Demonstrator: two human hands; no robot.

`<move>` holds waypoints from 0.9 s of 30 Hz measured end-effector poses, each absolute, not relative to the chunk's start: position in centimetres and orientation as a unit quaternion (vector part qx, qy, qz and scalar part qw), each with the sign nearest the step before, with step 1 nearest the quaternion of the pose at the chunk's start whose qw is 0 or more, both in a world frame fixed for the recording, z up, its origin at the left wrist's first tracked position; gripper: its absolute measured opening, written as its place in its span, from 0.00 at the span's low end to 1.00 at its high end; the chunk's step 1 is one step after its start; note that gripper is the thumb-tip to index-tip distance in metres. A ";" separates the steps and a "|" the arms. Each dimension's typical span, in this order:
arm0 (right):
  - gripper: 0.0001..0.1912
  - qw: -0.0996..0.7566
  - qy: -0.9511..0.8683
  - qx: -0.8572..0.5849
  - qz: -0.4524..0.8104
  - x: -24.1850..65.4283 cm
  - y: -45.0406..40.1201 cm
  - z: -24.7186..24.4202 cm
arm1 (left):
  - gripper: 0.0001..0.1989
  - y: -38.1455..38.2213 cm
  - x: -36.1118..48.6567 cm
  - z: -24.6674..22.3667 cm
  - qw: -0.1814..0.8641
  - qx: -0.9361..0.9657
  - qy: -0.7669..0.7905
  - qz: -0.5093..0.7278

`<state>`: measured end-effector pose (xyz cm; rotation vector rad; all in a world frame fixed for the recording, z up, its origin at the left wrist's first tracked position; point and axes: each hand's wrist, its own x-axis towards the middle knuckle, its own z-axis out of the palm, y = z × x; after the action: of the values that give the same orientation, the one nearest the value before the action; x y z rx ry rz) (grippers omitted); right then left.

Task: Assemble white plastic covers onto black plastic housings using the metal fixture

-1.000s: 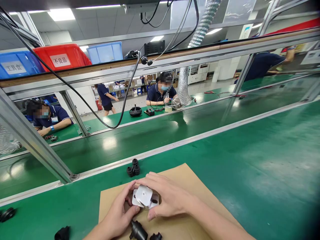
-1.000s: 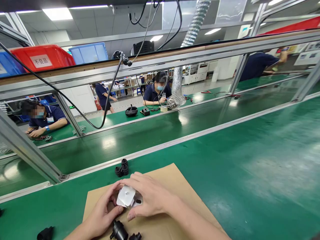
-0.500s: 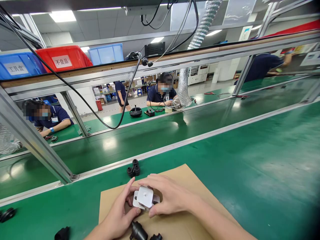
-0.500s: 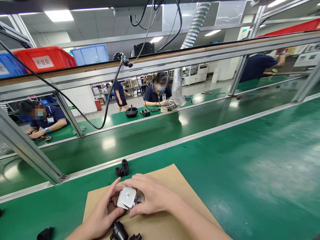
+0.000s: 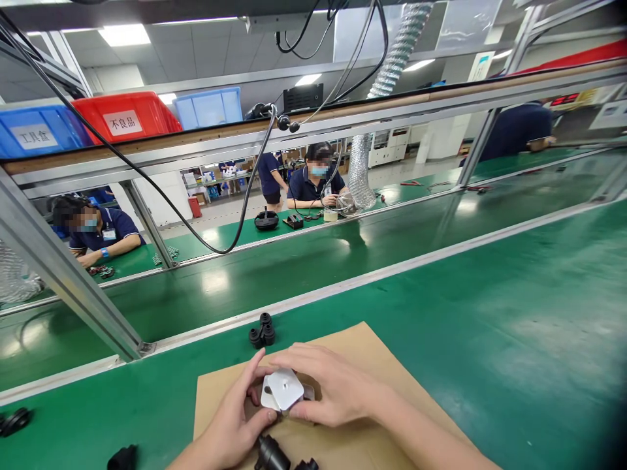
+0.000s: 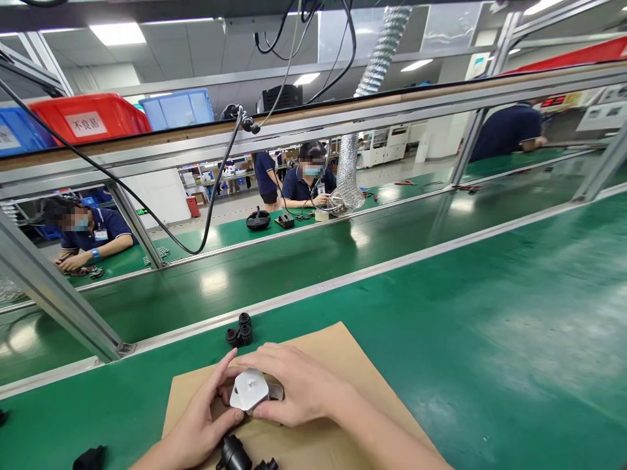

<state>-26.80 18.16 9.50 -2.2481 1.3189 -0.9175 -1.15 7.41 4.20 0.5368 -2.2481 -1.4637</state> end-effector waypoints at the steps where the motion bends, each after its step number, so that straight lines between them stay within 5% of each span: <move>1: 0.42 0.180 0.470 -0.801 -0.325 -26.5 18.1 9.3 | 0.43 7.4 -1.1 4.2 0.202 0.198 -0.806 -0.521; 6: 0.43 0.150 0.493 -0.798 -0.311 -25.6 18.3 9.5 | 0.42 7.4 -1.2 4.3 0.204 0.200 -0.799 -0.530; 11: 0.49 0.231 0.447 -0.802 -0.323 -25.9 18.5 10.6 | 0.43 7.4 -1.3 4.4 0.201 0.201 -0.796 -0.535; 17: 0.40 0.157 0.538 -0.770 -0.304 -25.2 18.4 9.8 | 0.43 7.4 -1.3 4.3 0.206 0.200 -0.800 -0.527; 27: 0.39 0.169 0.521 -0.773 -0.321 -25.5 18.7 10.3 | 0.43 7.5 -1.4 4.3 0.208 0.184 -0.781 -0.560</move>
<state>-25.52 18.72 10.31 -2.1981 1.4804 -0.9121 -1.37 7.52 4.33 0.5131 -2.1725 -1.5578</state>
